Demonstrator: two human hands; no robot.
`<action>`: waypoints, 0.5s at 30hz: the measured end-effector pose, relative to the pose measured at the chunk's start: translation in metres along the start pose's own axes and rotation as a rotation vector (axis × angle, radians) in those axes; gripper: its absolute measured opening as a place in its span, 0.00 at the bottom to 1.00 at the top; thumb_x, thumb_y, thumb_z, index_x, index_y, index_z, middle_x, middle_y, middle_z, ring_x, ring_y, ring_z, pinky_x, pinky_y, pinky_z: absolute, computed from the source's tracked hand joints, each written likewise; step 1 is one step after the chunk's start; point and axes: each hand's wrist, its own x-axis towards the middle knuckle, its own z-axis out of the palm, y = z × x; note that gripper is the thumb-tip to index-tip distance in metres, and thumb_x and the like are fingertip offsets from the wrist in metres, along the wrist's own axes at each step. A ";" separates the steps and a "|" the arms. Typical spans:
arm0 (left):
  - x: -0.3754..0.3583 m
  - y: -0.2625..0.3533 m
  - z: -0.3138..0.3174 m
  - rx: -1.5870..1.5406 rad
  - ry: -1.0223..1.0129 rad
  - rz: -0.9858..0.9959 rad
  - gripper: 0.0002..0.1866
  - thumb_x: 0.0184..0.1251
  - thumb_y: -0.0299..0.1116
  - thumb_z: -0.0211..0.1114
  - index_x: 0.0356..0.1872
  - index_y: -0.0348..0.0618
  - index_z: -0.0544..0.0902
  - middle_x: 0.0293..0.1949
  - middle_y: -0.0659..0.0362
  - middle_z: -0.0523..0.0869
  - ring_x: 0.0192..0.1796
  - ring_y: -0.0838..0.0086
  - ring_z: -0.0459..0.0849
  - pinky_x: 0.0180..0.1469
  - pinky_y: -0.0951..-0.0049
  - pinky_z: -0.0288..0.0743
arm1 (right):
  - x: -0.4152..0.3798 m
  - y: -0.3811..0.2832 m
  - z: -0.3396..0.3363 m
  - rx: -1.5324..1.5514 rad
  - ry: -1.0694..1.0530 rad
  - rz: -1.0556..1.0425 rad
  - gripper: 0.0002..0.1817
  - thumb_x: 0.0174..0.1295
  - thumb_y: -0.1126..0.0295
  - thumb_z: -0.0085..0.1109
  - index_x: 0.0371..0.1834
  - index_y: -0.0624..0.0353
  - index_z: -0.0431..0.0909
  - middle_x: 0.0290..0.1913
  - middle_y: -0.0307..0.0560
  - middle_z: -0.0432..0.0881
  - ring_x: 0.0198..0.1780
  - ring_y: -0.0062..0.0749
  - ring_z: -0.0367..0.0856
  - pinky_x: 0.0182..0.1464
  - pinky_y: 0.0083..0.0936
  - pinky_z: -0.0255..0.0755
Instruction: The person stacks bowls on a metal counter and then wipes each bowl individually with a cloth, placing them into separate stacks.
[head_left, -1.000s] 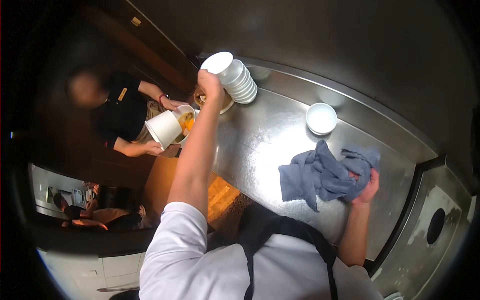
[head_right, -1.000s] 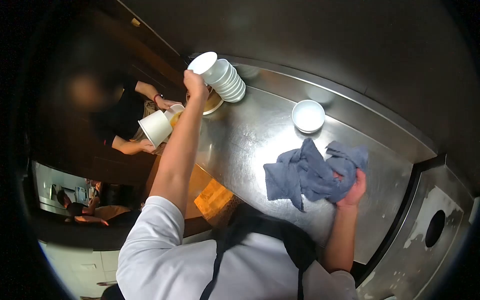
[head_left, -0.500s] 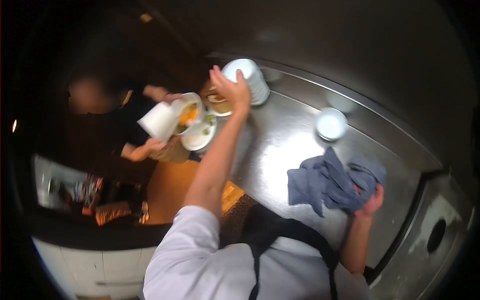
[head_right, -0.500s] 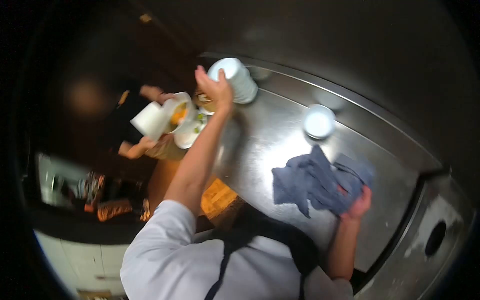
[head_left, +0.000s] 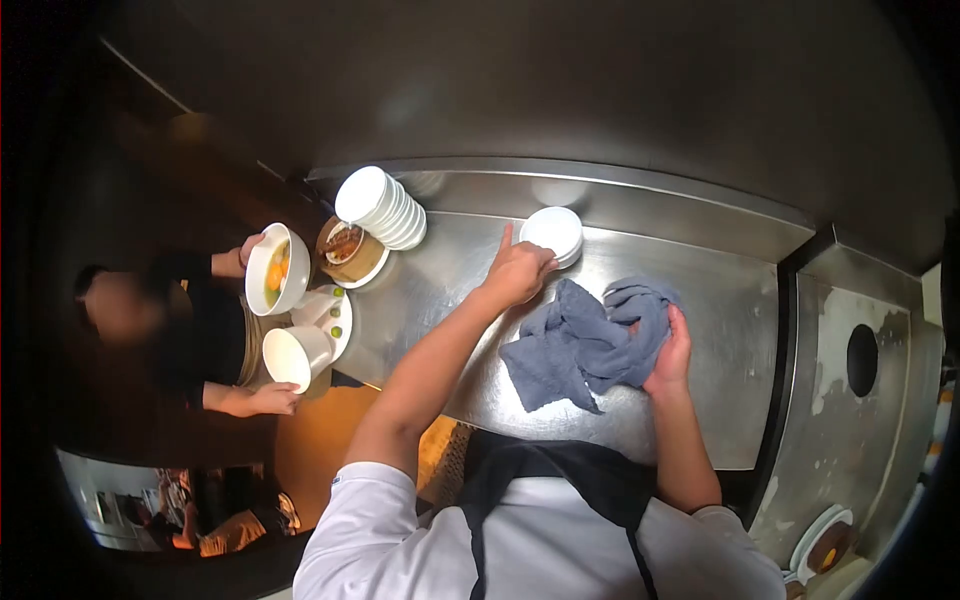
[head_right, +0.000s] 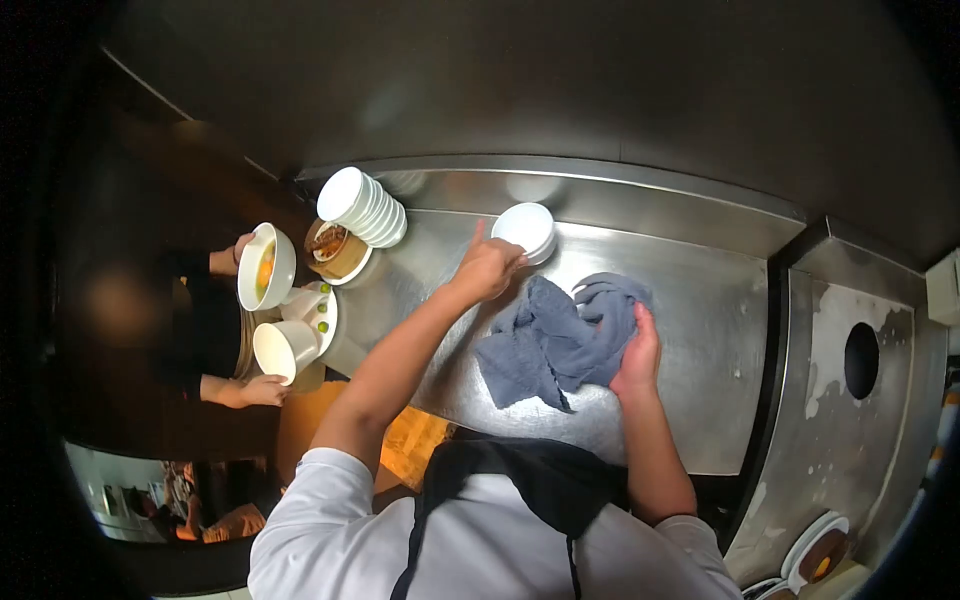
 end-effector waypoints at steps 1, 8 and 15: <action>-0.001 0.001 -0.002 -0.027 0.023 -0.032 0.10 0.70 0.39 0.59 0.38 0.47 0.86 0.33 0.53 0.86 0.46 0.57 0.84 0.72 0.37 0.49 | 0.006 0.001 -0.007 0.001 0.072 -0.058 0.26 0.73 0.52 0.40 0.60 0.61 0.74 0.55 0.48 0.81 0.57 0.39 0.79 0.60 0.38 0.73; -0.011 0.023 0.004 0.179 -0.132 -0.059 0.11 0.70 0.34 0.55 0.37 0.42 0.84 0.30 0.46 0.87 0.39 0.50 0.86 0.71 0.37 0.50 | 0.006 0.018 0.020 -0.050 0.244 -0.252 0.25 0.73 0.54 0.45 0.60 0.63 0.75 0.59 0.45 0.78 0.60 0.36 0.77 0.64 0.35 0.69; -0.006 0.037 -0.012 0.285 -0.270 0.007 0.09 0.59 0.27 0.58 0.35 0.38 0.85 0.32 0.42 0.87 0.40 0.50 0.88 0.66 0.43 0.66 | 0.004 0.022 0.029 -0.048 0.141 -0.121 0.24 0.74 0.57 0.45 0.59 0.66 0.74 0.57 0.48 0.79 0.58 0.36 0.78 0.63 0.32 0.70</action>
